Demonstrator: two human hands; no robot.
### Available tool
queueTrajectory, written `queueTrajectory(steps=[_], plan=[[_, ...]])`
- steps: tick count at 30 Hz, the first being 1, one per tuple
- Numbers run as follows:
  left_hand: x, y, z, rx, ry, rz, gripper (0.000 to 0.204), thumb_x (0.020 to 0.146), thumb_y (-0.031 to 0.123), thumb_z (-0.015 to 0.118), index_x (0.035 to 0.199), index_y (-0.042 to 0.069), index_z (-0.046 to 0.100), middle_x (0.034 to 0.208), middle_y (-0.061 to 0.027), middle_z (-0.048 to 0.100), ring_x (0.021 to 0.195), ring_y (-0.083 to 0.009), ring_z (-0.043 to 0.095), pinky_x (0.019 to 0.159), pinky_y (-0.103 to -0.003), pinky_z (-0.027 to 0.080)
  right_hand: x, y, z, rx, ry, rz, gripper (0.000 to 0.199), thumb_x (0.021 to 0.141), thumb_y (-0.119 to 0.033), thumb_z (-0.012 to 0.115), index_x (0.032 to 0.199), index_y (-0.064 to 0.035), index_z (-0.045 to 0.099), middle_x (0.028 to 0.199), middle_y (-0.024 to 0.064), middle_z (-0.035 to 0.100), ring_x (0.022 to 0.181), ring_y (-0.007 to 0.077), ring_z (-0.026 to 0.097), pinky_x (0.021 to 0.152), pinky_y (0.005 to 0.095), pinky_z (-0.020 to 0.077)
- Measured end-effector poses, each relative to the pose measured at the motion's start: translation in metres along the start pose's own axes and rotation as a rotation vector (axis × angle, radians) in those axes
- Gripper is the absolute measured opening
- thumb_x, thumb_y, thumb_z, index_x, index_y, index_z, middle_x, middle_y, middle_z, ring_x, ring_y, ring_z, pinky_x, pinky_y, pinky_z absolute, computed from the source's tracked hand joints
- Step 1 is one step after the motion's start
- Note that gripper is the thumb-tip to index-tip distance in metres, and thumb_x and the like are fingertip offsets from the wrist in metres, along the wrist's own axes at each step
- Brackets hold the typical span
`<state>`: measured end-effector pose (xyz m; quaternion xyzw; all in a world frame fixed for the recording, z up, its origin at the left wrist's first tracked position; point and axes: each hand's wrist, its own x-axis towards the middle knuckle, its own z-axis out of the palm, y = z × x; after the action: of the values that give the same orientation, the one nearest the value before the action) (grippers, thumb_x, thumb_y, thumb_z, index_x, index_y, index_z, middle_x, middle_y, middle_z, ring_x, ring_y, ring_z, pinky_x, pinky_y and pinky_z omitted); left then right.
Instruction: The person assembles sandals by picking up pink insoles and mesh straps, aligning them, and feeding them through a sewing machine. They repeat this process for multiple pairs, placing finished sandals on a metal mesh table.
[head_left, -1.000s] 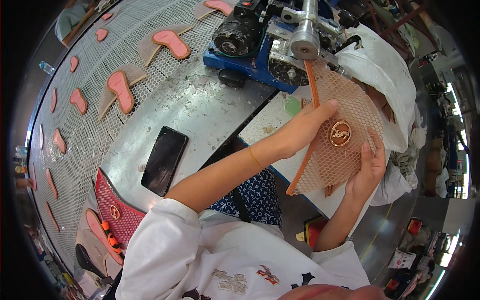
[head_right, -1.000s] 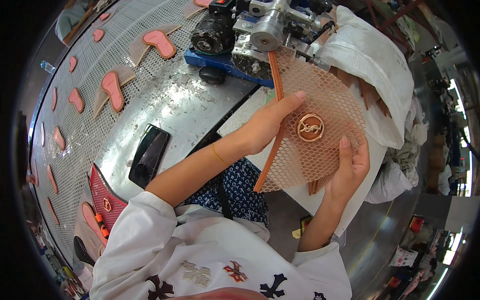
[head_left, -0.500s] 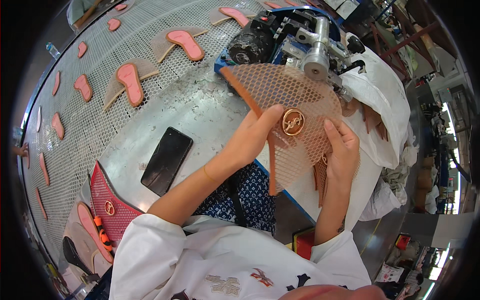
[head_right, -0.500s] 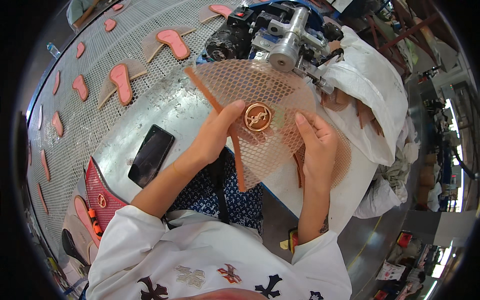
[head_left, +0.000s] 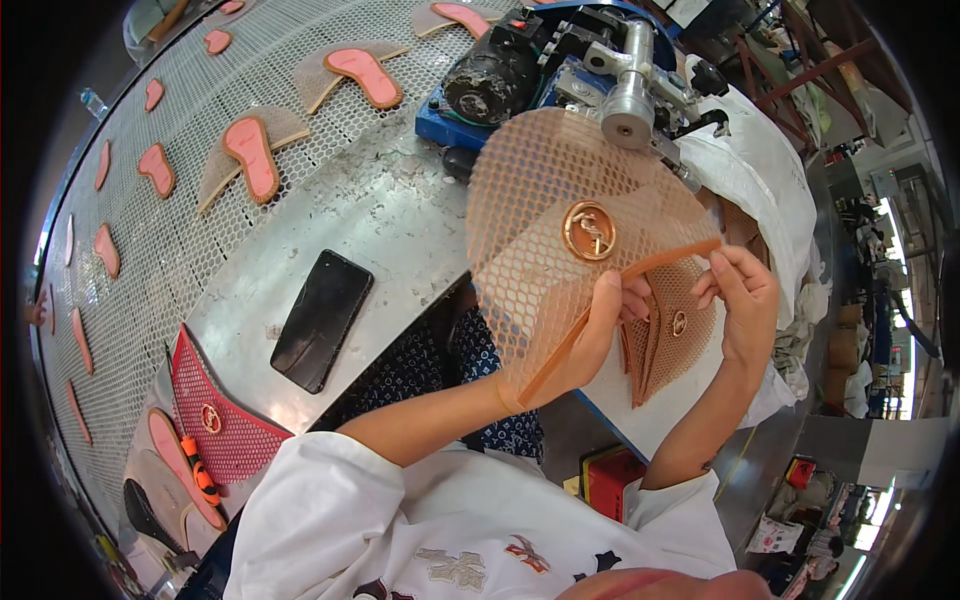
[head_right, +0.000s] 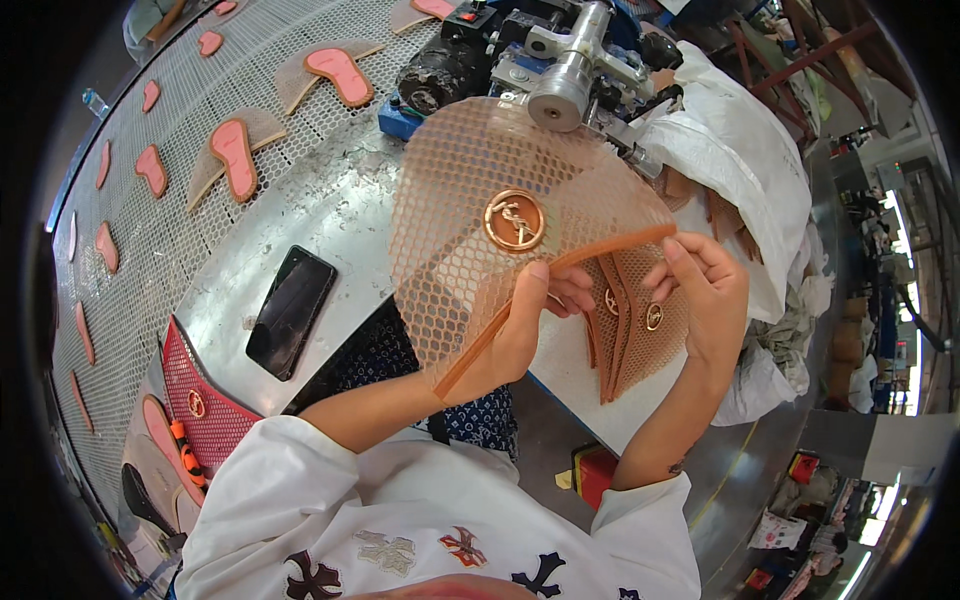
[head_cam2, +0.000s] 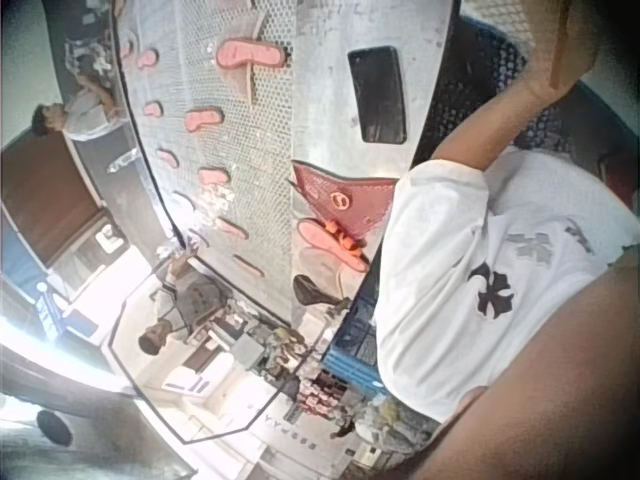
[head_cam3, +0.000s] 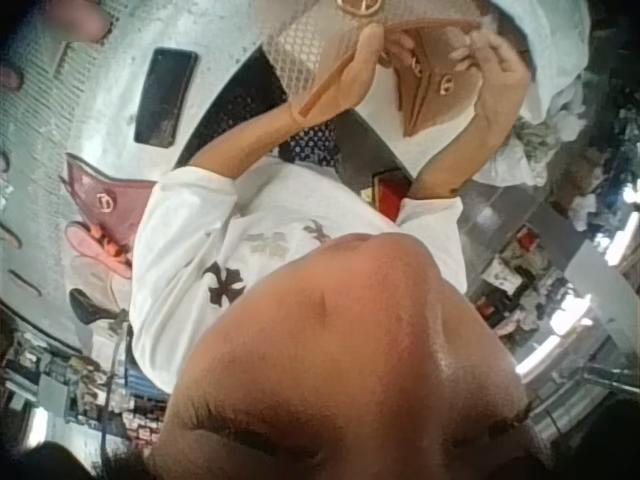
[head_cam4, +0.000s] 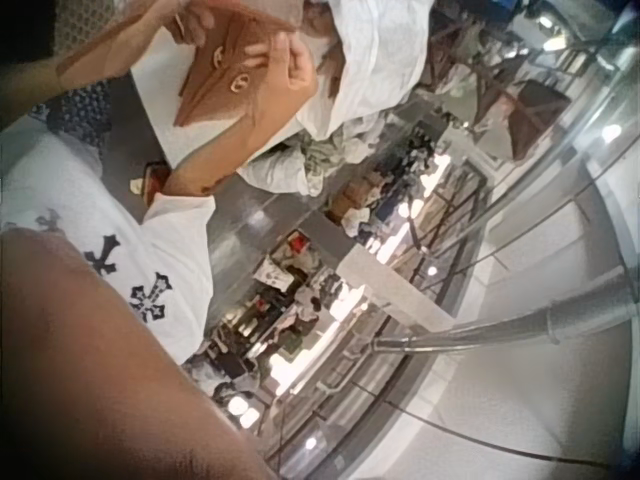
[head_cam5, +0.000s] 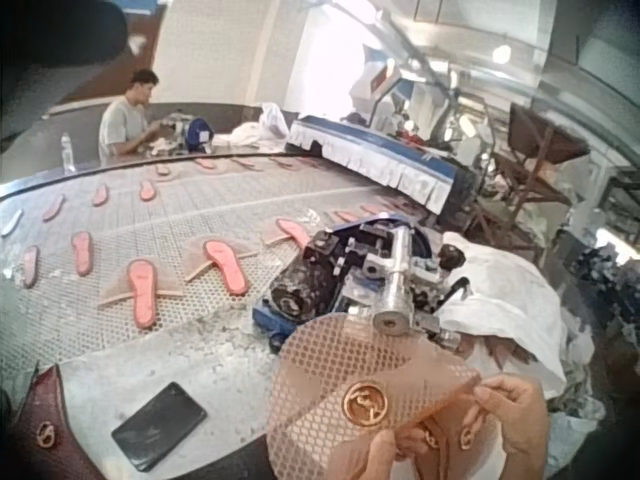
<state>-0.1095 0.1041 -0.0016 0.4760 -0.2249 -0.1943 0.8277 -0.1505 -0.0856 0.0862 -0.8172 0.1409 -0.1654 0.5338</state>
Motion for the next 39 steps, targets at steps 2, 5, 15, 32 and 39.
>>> queueTrajectory(steps=[2,5,15,32,39], plan=[[0.000,-0.001,0.002,-0.035,0.062,0.030,0.050,0.107,0.033,0.025,0.112,-0.004,0.058,0.098,-0.0134,0.066,0.088,-0.0182,0.064,0.080,-0.032,0.052,0.000,0.002,0.002,-0.012,-0.033,-0.006,0.022,0.094,-0.016,0.063,0.101,0.0049,0.067,0.069,0.0094,0.066,0.057,0.0114,0.060,0.055,0.0214,0.0465],[0.000,-0.007,0.005,-0.087,0.161,0.045,0.055,0.107,0.038,0.021,0.112,-0.003,0.057,0.098,-0.0142,0.066,0.088,-0.0191,0.064,0.081,-0.032,0.051,-0.004,0.006,0.015,0.011,-0.094,0.005,0.023,0.094,-0.015,0.062,0.102,0.0055,0.067,0.071,0.0097,0.066,0.059,0.0115,0.060,0.056,0.0217,0.0476],[-0.003,-0.008,-0.020,-0.328,0.367,-0.047,0.062,0.101,0.049,0.022,0.115,-0.001,0.055,0.104,-0.0182,0.065,0.092,-0.0243,0.064,0.077,-0.039,0.055,-0.024,0.013,0.060,0.047,-0.283,0.014,0.019,0.095,-0.011,0.061,0.104,0.0040,0.067,0.077,0.0085,0.066,0.063,0.0100,0.059,0.058,0.0224,0.0472],[-0.157,0.181,-0.278,1.409,1.169,0.672,0.039,0.095,0.004,0.049,0.133,-0.002,0.050,0.132,-0.0198,0.054,0.122,-0.0278,0.050,0.105,-0.035,0.037,-0.028,0.068,0.122,0.119,-0.571,0.162,0.019,0.096,-0.009,0.058,0.106,0.0045,0.066,0.078,0.0065,0.066,0.064,0.0090,0.058,0.058,0.0223,0.0466],[-0.159,0.159,-0.435,2.032,0.689,-0.114,0.059,0.088,0.025,0.061,0.142,0.008,0.045,0.146,-0.0229,0.041,0.133,-0.0424,0.039,0.112,-0.046,0.031,-0.014,0.084,0.144,0.065,-0.613,0.188,0.020,0.096,-0.012,0.058,0.105,0.0032,0.067,0.076,0.0059,0.066,0.061,0.0068,0.056,0.054,0.0208,0.0438]])
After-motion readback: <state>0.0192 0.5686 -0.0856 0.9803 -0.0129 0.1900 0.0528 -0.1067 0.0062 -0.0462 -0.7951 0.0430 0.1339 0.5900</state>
